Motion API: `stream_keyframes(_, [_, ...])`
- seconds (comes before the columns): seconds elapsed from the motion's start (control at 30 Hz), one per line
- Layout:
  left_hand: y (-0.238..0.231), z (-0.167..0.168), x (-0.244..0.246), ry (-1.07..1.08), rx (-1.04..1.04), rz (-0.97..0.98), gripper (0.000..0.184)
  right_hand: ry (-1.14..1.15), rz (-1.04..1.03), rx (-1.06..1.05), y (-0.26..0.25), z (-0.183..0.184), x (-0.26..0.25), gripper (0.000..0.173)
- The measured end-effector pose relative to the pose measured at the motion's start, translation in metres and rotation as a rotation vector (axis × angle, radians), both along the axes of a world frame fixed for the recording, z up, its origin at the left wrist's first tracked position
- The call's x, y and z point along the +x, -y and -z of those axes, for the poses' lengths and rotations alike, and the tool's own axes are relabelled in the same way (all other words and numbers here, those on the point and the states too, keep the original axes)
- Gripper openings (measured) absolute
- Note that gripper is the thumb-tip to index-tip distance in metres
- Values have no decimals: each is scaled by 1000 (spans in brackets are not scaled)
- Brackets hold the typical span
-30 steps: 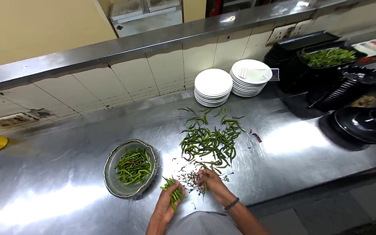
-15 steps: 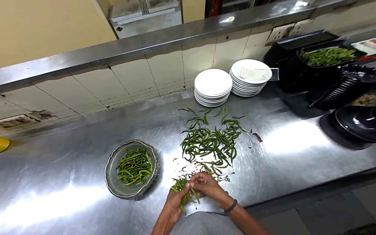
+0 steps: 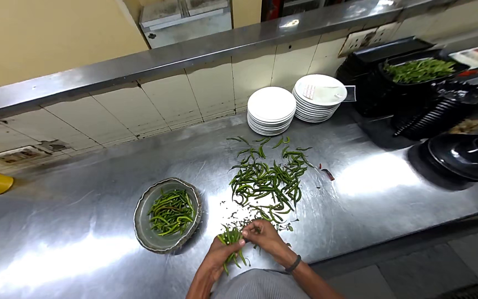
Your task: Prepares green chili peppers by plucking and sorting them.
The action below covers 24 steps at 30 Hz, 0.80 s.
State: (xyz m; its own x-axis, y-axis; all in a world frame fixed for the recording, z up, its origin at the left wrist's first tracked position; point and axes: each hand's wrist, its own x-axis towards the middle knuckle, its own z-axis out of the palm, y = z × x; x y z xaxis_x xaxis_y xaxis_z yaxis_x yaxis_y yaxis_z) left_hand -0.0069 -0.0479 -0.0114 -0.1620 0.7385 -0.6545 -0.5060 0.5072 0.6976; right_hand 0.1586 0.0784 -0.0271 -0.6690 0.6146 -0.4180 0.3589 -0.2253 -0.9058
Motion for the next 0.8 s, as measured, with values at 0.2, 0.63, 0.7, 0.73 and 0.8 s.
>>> stream_keyframes(0.2, [4, -3, -10, -7, 68, 84, 30, -35, -38, -253, -4, -15, 1, 8])
stream_keyframes(0.63, [11, 2, -14, 355, 86, -275, 34, -148, 329, -574, -11, -5, 4, 32])
stream_keyframes(0.7, [12, 7, -10, 347, 86, -265, 36, -176, 307, -500, -8, -8, 5, 24])
stream_keyframes(0.73, [12, 8, -8, 343, 78, -263, 36, -173, 282, -456, -7, -9, 6, 24])
stream_keyframes(0.8, [11, 8, -5, 336, 55, -259, 35, -170, 204, -382, -9, -11, 7, 21])
